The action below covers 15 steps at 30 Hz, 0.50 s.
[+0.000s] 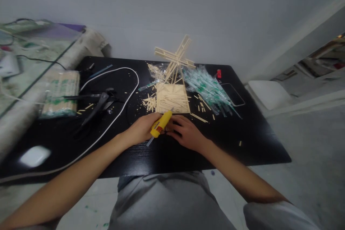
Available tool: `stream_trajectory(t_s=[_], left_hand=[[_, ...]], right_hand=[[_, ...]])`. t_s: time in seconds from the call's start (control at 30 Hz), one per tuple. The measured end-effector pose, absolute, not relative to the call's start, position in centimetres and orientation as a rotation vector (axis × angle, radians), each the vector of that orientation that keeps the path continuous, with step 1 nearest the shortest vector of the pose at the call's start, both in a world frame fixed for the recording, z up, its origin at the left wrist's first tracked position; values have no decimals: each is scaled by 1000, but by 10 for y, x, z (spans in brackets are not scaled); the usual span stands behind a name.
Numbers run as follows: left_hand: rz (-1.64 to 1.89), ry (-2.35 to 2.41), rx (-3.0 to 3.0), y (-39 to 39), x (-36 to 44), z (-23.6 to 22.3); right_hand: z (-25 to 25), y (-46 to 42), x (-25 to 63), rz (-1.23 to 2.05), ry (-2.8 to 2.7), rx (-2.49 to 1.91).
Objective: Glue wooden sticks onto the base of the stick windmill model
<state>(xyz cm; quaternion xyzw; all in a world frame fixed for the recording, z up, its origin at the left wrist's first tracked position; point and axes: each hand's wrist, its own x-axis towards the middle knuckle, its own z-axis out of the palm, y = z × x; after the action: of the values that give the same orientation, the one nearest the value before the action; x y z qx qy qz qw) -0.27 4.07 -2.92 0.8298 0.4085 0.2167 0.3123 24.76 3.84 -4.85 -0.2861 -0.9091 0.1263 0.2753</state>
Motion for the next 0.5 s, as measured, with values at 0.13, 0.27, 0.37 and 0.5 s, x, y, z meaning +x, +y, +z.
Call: stream_trajectory(t_s=[0.13, 0.27, 0.37, 0.5], left_hand=[[592, 1095, 2192, 40, -2, -30], [613, 1129, 2172, 40, -1, -29], [624, 1126, 2174, 40, 0, -29], [621, 1111, 2184, 40, -1, -29]], right_hand=[[-50, 36, 247, 341, -2438, -787], [-51, 35, 245, 352, -2415, -818], [-51, 35, 244, 354, -2414, -826], [-51, 35, 244, 367, -2388, -818]])
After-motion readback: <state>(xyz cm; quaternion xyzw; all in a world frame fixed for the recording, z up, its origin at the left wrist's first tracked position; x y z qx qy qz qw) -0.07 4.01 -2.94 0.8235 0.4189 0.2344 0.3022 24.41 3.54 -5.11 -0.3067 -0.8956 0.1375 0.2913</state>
